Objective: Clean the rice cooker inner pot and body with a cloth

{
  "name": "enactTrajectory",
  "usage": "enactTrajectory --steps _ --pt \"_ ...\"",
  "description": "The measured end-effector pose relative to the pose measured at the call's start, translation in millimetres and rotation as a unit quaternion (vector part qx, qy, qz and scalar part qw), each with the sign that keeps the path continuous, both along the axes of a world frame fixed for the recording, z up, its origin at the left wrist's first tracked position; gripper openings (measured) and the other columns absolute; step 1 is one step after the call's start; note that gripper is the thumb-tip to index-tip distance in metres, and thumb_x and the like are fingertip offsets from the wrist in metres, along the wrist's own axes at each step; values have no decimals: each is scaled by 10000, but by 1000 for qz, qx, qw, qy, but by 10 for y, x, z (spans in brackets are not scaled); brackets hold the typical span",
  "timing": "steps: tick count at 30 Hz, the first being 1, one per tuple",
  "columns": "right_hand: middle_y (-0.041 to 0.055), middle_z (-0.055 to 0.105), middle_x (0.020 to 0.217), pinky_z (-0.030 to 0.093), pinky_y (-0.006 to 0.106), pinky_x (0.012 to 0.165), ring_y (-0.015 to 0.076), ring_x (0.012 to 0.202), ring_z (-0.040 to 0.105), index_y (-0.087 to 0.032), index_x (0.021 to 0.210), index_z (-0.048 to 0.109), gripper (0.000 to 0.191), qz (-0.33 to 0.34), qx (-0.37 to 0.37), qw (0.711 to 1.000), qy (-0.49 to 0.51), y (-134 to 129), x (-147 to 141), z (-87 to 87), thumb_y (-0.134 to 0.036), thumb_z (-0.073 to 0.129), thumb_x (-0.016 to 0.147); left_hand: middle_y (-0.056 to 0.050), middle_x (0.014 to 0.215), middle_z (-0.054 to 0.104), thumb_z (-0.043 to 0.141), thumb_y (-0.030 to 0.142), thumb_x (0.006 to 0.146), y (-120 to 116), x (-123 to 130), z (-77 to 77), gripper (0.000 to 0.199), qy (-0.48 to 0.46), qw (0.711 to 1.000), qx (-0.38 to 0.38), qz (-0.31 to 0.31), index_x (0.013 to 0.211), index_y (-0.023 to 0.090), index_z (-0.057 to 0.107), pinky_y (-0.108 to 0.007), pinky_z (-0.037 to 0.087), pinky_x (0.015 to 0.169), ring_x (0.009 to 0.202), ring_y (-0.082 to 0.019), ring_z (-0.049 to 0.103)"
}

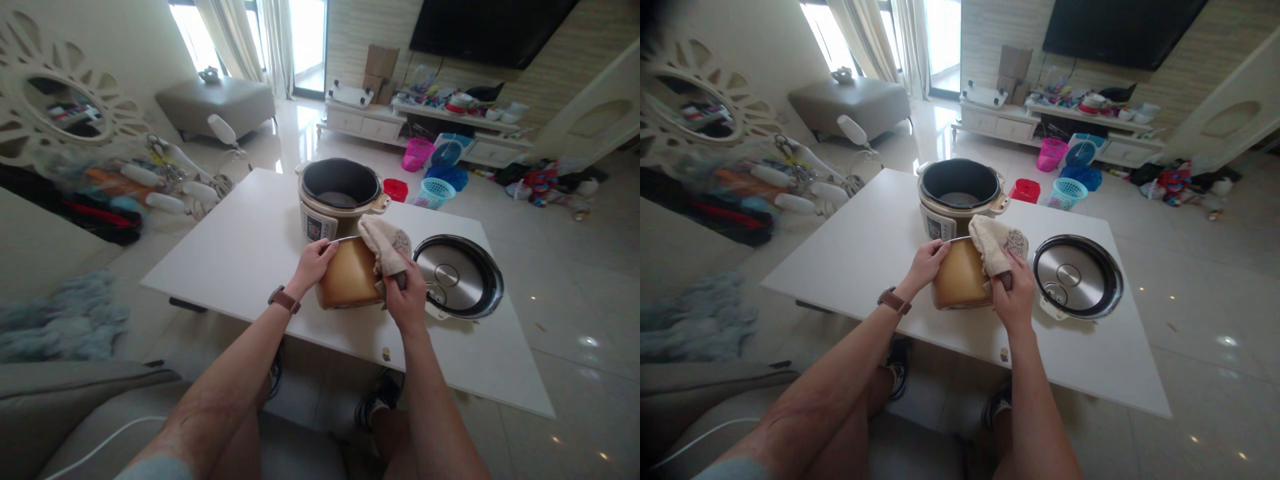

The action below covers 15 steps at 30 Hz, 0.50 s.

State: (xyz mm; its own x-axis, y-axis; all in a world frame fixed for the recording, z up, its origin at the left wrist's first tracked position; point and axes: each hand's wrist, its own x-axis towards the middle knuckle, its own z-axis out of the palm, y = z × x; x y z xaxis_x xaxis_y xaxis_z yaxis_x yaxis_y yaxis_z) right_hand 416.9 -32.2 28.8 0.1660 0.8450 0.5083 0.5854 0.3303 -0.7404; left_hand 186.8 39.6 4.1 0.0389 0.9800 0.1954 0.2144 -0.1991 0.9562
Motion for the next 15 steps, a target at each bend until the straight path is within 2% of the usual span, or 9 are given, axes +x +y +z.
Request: enactTrajectory --steps 2,4,6,8,11,15 --pt "86 724 1373 401 548 1212 324 1374 599 -279 1323 732 476 52 22 996 -65 -38 -24 55 -305 686 849 34 646 405 560 624 955 -5 19 -9 521 3 1000 -4 -1 664 210 436 -293 280 602 643 -132 368" --pt "80 721 1383 394 558 1221 322 1381 595 -290 1328 728 474 56 32 996 -67 -44 -36 55 -302 680 857 34 648 409 559 623 958 -11 35 -18 520 6 1000 0 1 665 210 438 -292 284 603 645 -133 372" --pt "91 746 1312 448 537 1172 313 1301 642 -270 1288 742 424 14 29 999 -11 -23 -33 10 -341 676 876 33 649 413 557 611 965 -17 47 -22 516 10 1000 6 5 665 210 434 -292 284 603 643 -132 375" --pt "98 778 1161 518 487 1069 291 1141 697 -229 1188 766 360 -44 -2 997 65 14 -20 -50 -394 682 880 33 644 408 555 597 973 -20 53 -25 514 11 1000 12 7 659 211 425 -293 280 602 638 -132 374" --pt "78 775 959 550 396 916 241 938 704 -179 1019 771 322 -112 -58 977 169 88 14 -138 -446 685 859 34 638 391 563 587 973 -14 46 -48 516 -1 1000 15 6 651 212 412 -294 276 600 634 -131 363" --pt "74 787 1004 520 372 933 241 989 703 -157 1029 778 405 -164 -90 945 269 201 90 -277 -486 677 817 40 633 360 585 636 947 9 15 -134 555 -40 999 14 20 640 216 392 -291 264 586 623 -125 330"
